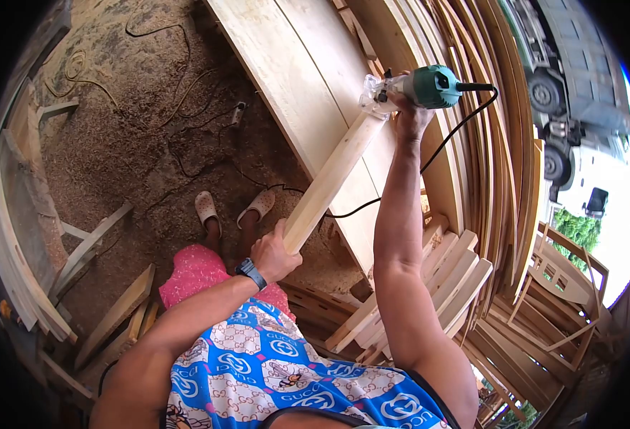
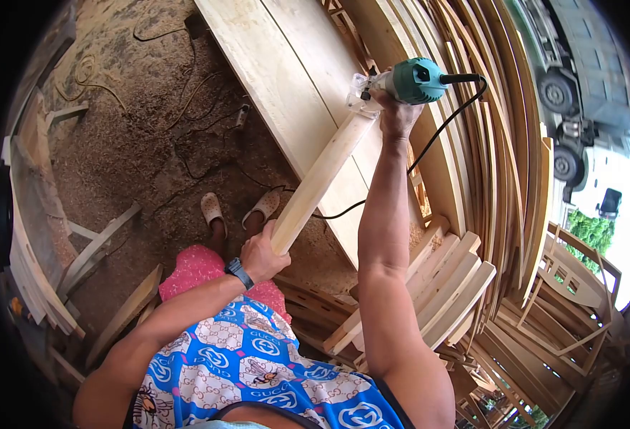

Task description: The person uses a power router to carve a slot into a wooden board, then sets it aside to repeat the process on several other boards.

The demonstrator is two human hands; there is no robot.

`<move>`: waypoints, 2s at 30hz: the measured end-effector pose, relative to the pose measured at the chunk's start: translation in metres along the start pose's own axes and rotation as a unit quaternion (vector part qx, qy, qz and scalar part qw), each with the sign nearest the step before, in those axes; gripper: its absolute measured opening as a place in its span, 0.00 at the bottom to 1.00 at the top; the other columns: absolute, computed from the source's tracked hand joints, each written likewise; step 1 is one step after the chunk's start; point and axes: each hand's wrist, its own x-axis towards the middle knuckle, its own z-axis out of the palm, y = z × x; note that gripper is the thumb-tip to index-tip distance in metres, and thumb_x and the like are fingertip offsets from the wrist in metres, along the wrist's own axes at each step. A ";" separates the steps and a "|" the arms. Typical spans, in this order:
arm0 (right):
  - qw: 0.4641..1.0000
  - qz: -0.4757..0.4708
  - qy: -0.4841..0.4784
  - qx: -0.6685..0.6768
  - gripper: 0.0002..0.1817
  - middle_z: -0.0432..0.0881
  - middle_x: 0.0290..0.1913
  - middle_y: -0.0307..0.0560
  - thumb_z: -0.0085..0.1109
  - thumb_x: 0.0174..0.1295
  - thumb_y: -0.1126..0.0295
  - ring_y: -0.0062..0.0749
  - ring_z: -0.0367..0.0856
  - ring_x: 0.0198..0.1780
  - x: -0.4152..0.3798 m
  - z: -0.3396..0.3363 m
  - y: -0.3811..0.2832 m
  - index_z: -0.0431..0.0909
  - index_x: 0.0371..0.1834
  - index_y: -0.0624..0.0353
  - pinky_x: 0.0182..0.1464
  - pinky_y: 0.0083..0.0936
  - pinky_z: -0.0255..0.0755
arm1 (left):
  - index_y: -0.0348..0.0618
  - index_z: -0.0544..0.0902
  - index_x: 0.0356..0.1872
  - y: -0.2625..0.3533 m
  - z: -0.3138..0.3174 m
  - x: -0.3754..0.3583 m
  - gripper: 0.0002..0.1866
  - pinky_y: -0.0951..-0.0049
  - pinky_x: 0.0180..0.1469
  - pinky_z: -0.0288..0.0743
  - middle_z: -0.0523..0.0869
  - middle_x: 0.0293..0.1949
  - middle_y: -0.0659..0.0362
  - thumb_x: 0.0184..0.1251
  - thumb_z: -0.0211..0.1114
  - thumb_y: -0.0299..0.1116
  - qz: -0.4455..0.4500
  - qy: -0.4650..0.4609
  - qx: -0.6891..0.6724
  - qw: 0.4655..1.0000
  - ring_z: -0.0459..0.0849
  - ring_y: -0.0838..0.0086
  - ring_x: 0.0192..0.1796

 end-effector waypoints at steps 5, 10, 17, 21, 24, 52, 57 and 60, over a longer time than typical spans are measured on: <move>0.999 -0.005 -0.010 -0.031 0.33 0.86 0.44 0.44 0.76 0.34 0.79 0.34 0.86 0.45 -0.004 -0.002 0.000 0.82 0.52 0.62 0.54 0.33 0.81 | 0.40 0.67 0.71 -0.004 0.005 0.000 0.43 0.43 0.52 0.83 0.89 0.45 0.37 0.50 0.70 0.40 -0.008 0.002 0.001 1.000 0.88 0.38 0.47; 0.999 -0.025 0.009 -0.025 0.30 0.85 0.43 0.42 0.77 0.36 0.77 0.32 0.85 0.45 -0.016 0.004 0.000 0.83 0.50 0.61 0.54 0.31 0.79 | 0.40 0.67 0.72 -0.003 0.006 0.000 0.44 0.42 0.53 0.82 0.89 0.46 0.37 0.50 0.71 0.41 -0.008 0.009 -0.005 1.000 0.88 0.37 0.48; 0.996 -0.014 0.034 -0.086 0.30 0.86 0.46 0.46 0.74 0.38 0.80 0.36 0.86 0.46 -0.049 0.015 -0.015 0.82 0.52 0.63 0.56 0.35 0.81 | 0.40 0.68 0.71 -0.004 0.008 0.000 0.44 0.41 0.54 0.81 0.89 0.47 0.37 0.50 0.71 0.42 0.000 0.009 -0.009 1.000 0.87 0.37 0.49; 0.991 -0.013 0.045 -0.123 0.29 0.86 0.43 0.43 0.76 0.39 0.76 0.34 0.85 0.45 -0.076 0.020 -0.025 0.83 0.51 0.62 0.55 0.32 0.80 | 0.47 0.70 0.70 -0.003 0.009 0.000 0.42 0.43 0.54 0.82 0.89 0.46 0.38 0.51 0.73 0.42 -0.015 0.018 0.002 1.000 0.88 0.37 0.49; 0.990 -0.014 0.054 -0.128 0.28 0.87 0.40 0.41 0.80 0.39 0.71 0.31 0.87 0.42 -0.094 0.022 -0.024 0.84 0.49 0.61 0.51 0.30 0.81 | 0.46 0.70 0.71 -0.001 0.009 0.001 0.43 0.43 0.55 0.82 0.89 0.46 0.37 0.50 0.73 0.43 -0.018 0.017 0.011 1.000 0.88 0.37 0.49; 0.989 0.041 0.033 -0.135 0.34 0.83 0.56 0.47 0.84 0.42 0.68 0.41 0.81 0.57 -0.221 0.048 -0.064 0.81 0.56 0.60 0.65 0.41 0.73 | 0.40 0.71 0.68 0.022 0.031 0.030 0.44 0.47 0.57 0.82 0.90 0.47 0.38 0.49 0.79 0.44 0.004 0.031 -0.046 0.998 0.89 0.41 0.51; 0.941 -0.089 -0.009 -0.327 0.21 0.85 0.41 0.42 0.81 0.43 0.55 0.47 0.82 0.46 -0.165 0.032 -0.029 0.84 0.37 0.52 0.53 0.44 0.75 | 0.31 0.66 0.74 0.055 0.029 0.069 0.57 0.50 0.62 0.79 0.85 0.56 0.32 0.44 0.85 0.46 -0.033 0.080 -0.065 0.994 0.85 0.41 0.59; 0.937 -0.071 -0.033 -0.340 0.19 0.86 0.39 0.41 0.80 0.45 0.65 0.39 0.85 0.44 -0.142 0.028 -0.031 0.85 0.40 0.58 0.54 0.38 0.77 | 0.20 0.60 0.75 0.062 0.035 0.089 0.62 0.54 0.69 0.75 0.79 0.64 0.29 0.44 0.85 0.48 0.021 0.175 -0.056 0.983 0.81 0.41 0.66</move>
